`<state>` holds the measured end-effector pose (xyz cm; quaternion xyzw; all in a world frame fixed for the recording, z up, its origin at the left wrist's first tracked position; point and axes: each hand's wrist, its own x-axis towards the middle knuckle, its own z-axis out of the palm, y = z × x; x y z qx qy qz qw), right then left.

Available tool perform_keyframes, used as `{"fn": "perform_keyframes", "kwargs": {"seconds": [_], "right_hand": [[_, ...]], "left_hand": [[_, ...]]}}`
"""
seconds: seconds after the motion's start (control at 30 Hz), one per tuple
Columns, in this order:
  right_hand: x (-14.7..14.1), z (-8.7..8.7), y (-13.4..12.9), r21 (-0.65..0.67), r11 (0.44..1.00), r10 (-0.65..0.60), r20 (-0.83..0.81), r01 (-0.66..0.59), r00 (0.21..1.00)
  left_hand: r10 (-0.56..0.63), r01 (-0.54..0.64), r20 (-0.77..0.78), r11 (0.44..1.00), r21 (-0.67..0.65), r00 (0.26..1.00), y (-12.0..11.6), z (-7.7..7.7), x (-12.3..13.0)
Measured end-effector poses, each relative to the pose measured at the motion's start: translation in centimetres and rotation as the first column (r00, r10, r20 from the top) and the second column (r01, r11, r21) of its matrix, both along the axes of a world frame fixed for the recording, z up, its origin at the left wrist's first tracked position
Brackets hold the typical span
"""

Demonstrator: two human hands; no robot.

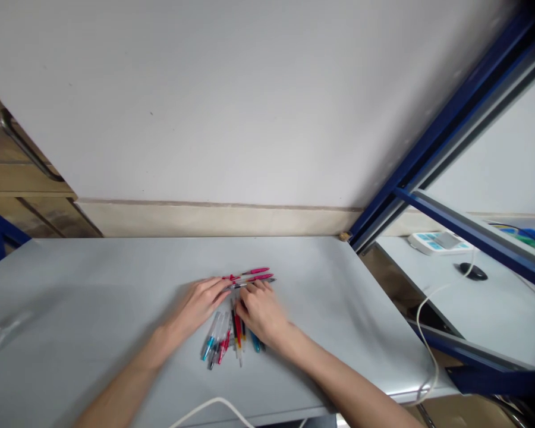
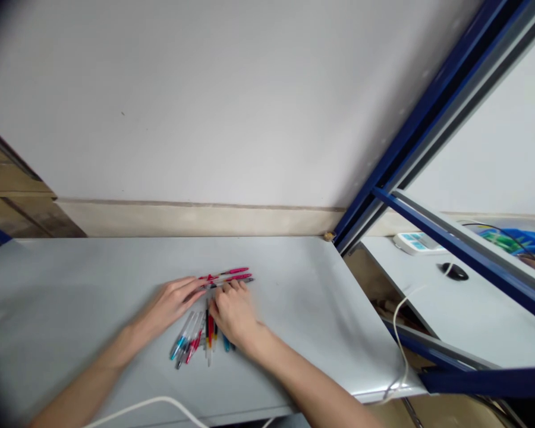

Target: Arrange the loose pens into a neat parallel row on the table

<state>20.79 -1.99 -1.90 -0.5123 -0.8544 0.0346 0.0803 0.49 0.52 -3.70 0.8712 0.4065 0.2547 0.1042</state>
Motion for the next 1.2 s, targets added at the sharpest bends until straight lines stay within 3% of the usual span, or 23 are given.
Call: {"fn": "perform_keyframes", "kwargs": {"seconds": [0.27, 0.43, 0.6, 0.77, 0.9, 1.07, 1.2], "right_hand": [[0.1, -0.2, 0.2, -0.048, 0.998, -0.031, -0.061, 0.028, 0.998], [0.6, 0.0, 0.3, -0.089, 0.995, -0.073, -0.217, 0.055, 0.974], [1.0, 0.6, 0.6, -0.087, 0.99, -0.135, -0.415, 0.108, 0.9], [1.6, 1.0, 1.1, -0.131, 0.981, -0.195, -0.625, 0.145, 0.756], [2.0, 0.7, 1.6, -0.203, 0.966, -0.26, -0.758, 0.163, 0.598], [2.3, 0.3, 2.5, -0.396, 0.918, -0.374, -0.867, 0.0, 0.328], [2.4, 0.3, 2.8, -0.404, 0.914, -0.386, -0.885, -0.018, 0.26]], "left_hand": [[-0.012, 0.013, -0.013, 1.0, 0.015, 1.0, -0.1, 0.2, 0.0], [-0.025, 0.024, -0.051, 0.999, -0.021, 0.998, -0.2, 0.8, 0.0], [-0.04, 0.036, -0.088, 0.999, -0.038, 0.995, -0.3, 1.3, 0.1], [-0.039, 0.039, -0.101, 0.999, 0.0, 0.994, -0.5, 2.0, 0.4], [-0.037, 0.039, -0.059, 0.999, 0.033, 0.998, -0.6, 1.9, 0.4], [-0.042, 0.04, 0.056, 0.999, 0.024, 0.998, -0.4, 1.0, 0.3], [-0.063, 0.065, 0.103, 0.998, -0.021, 0.993, -0.4, 0.5, 0.3]]}}
